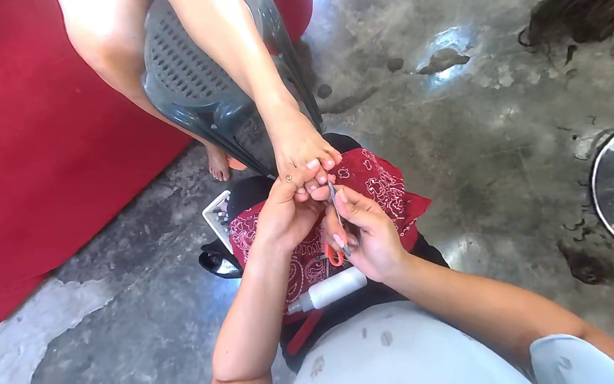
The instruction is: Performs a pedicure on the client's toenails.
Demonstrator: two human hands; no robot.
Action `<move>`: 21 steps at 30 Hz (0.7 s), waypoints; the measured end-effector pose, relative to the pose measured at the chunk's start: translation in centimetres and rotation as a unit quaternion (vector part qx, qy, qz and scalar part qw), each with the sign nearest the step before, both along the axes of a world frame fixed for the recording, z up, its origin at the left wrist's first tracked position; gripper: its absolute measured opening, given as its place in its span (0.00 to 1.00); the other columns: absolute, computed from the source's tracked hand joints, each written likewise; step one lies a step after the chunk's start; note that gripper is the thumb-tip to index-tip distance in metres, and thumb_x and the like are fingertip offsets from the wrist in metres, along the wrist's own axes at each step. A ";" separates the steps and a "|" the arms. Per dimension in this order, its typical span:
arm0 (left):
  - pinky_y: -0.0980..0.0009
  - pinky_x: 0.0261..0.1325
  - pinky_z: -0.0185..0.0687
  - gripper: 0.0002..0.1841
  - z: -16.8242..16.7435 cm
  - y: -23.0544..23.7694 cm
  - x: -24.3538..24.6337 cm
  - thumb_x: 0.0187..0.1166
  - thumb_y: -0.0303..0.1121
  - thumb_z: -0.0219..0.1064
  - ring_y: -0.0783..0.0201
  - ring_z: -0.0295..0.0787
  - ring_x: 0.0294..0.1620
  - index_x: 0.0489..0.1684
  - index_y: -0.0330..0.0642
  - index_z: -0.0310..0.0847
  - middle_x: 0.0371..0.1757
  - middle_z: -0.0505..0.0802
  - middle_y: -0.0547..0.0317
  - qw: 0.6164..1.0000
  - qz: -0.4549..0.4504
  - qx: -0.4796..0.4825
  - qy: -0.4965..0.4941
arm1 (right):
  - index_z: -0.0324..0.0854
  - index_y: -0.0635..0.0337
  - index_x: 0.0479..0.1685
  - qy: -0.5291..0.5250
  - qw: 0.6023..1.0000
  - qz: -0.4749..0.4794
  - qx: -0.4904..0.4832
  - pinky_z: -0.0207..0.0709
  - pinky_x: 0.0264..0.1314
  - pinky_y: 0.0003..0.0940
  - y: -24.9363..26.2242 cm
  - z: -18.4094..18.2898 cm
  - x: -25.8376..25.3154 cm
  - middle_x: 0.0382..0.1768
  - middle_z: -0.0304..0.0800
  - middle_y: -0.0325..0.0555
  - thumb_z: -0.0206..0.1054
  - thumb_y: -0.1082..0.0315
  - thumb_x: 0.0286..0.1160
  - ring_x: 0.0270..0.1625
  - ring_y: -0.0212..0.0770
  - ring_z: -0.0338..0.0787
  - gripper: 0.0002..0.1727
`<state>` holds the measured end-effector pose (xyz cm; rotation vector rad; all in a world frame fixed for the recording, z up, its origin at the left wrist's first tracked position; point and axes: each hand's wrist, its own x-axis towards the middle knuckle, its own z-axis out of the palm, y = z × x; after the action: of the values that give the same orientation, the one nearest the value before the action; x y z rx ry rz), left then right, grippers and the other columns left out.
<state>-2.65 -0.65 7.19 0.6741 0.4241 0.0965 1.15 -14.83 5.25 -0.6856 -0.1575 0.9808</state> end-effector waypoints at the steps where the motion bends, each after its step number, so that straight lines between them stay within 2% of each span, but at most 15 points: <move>1: 0.81 0.35 0.83 0.11 0.0 0.0 0.0 0.85 0.35 0.60 0.77 0.81 0.24 0.32 0.47 0.84 0.23 0.82 0.68 1.000 0.001 -0.005 -0.005 | 0.84 0.55 0.55 0.002 1.000 0.002 0.004 0.67 0.22 0.16 0.0 0.0 0.0 0.20 0.77 0.37 0.47 0.59 0.94 0.17 0.24 0.71 0.18; 5: 0.82 0.33 0.82 0.10 0.0 0.0 0.1 0.84 0.34 0.60 0.78 0.80 0.21 0.32 0.45 0.85 0.22 0.82 0.68 1.000 0.007 -0.017 -0.011 | 0.84 0.55 0.57 0.010 1.000 0.020 0.000 0.68 0.20 0.14 -0.1 0.1 0.4 0.22 0.86 0.42 0.48 0.59 0.95 0.16 0.23 0.74 0.18; 11: 0.82 0.33 0.83 0.11 0.0 0.0 0.0 0.85 0.34 0.60 0.78 0.79 0.20 0.32 0.45 0.84 0.20 0.80 0.69 1.000 0.004 -0.010 -0.012 | 0.84 0.53 0.55 0.005 0.999 0.031 -0.006 0.67 0.19 0.14 -0.1 0.1 0.6 0.24 0.88 0.43 0.49 0.58 0.95 0.16 0.23 0.74 0.17; 14: 0.81 0.33 0.83 0.11 0.0 -0.1 0.0 0.84 0.34 0.60 0.78 0.80 0.21 0.31 0.46 0.85 0.20 0.81 0.70 1.000 0.008 -0.005 -0.002 | 0.84 0.54 0.52 0.008 1.000 0.027 -0.006 0.67 0.20 0.14 0.0 0.2 0.6 0.22 0.86 0.41 0.51 0.60 0.94 0.17 0.22 0.74 0.16; 18: 0.81 0.33 0.83 0.10 0.0 -0.1 -0.1 0.83 0.34 0.62 0.78 0.80 0.22 0.31 0.47 0.85 0.20 0.82 0.70 1.000 0.011 -0.002 -0.001 | 0.81 0.54 0.51 -0.005 1.000 0.023 0.004 0.67 0.21 0.15 0.1 0.2 0.6 0.19 0.74 0.35 0.51 0.61 0.93 0.17 0.24 0.70 0.13; 21: 0.82 0.33 0.82 0.09 -0.1 -0.1 0.0 0.83 0.33 0.62 0.78 0.80 0.22 0.32 0.47 0.85 0.21 0.82 0.69 1.000 0.010 -0.005 -0.007 | 0.81 0.54 0.52 0.002 1.000 0.021 0.010 0.67 0.21 0.15 0.1 0.1 0.6 0.19 0.73 0.35 0.50 0.61 0.93 0.16 0.24 0.70 0.14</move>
<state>-2.67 -0.74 7.12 0.6590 0.4178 0.1189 1.74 -14.73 5.34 -0.6642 -0.1773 1.0190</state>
